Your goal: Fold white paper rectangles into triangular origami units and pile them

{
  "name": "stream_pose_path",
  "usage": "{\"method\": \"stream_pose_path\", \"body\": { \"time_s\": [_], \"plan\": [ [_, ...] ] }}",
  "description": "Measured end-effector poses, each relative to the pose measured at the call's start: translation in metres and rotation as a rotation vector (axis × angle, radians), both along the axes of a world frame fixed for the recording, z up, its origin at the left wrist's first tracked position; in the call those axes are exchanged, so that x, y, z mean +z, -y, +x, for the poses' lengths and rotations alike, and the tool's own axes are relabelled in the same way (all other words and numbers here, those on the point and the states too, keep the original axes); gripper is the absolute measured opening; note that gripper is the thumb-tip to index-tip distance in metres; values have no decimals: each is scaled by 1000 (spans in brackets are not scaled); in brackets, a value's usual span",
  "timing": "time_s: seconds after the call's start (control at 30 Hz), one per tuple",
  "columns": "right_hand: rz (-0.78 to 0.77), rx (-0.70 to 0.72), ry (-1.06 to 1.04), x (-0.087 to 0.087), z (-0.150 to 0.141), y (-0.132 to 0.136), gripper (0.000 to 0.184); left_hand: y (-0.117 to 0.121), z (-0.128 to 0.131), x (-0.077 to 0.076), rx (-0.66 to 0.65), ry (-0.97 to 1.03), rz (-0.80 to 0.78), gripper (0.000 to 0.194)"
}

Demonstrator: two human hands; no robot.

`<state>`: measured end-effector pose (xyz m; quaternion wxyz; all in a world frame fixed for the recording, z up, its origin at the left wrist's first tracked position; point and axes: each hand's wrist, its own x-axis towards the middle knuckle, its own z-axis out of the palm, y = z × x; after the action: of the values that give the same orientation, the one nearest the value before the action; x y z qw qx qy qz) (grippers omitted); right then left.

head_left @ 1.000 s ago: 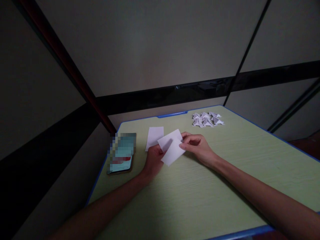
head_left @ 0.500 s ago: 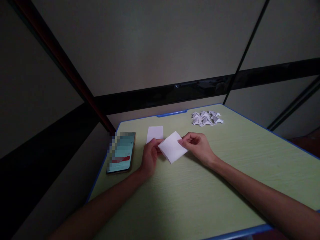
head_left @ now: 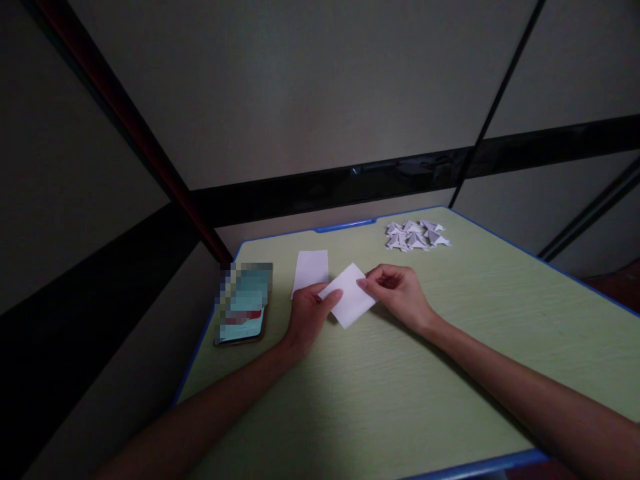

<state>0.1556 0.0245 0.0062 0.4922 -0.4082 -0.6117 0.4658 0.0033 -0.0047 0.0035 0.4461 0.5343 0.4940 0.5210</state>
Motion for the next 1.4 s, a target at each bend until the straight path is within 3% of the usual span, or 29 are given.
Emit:
{"method": "stream_pose_path", "body": {
  "time_s": [1.4],
  "plan": [
    [9,0,1,-1,1,1,24,0,-1,0,-7,-31,-30,19]
  ]
}}
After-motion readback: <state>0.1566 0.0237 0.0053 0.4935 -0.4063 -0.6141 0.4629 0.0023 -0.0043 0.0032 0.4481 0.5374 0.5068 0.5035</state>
